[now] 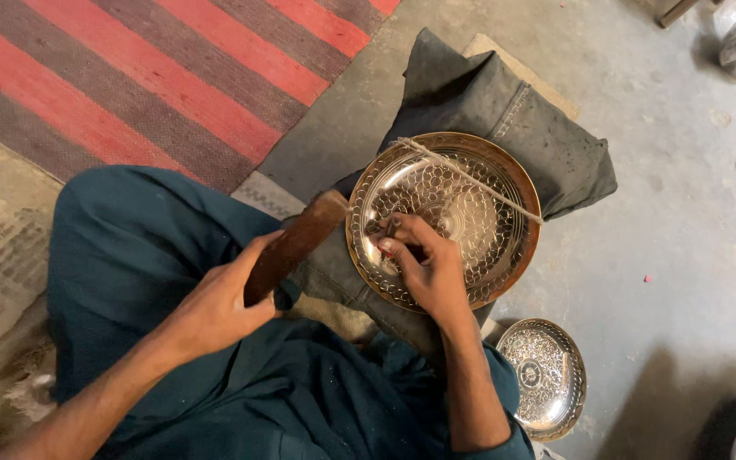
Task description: The person sits cross-legged on the floor with a decorative brass plate resting on a cloth cushion, engraving ornamental patterns into it. They hold a small punch against the plate with one hand and strike it with a wooden mallet in the other, repositioning the punch repeatedly across the plate surface and occasionally adjusting the plate.
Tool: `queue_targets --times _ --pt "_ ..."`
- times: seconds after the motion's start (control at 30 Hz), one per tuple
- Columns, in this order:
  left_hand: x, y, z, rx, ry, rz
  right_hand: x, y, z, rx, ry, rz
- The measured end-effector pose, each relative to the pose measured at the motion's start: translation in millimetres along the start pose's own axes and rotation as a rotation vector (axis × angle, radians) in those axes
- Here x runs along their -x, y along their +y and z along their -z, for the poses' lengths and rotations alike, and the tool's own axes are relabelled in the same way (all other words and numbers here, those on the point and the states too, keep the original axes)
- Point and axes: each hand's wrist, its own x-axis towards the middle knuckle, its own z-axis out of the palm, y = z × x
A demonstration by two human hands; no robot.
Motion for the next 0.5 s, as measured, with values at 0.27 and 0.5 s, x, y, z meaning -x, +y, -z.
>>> queue_targets --times 0.27,0.5 --pt "-6.2 -3.3 1.0 -0.034 0.078 -0.079 -0.1 4.6 -1.5 0.070 0.042 0.012" --pt "-26.5 13.9 13.1 -0.669 0.256 -0.342 0.8 7.2 -2.3 0.049 0.045 0.051"
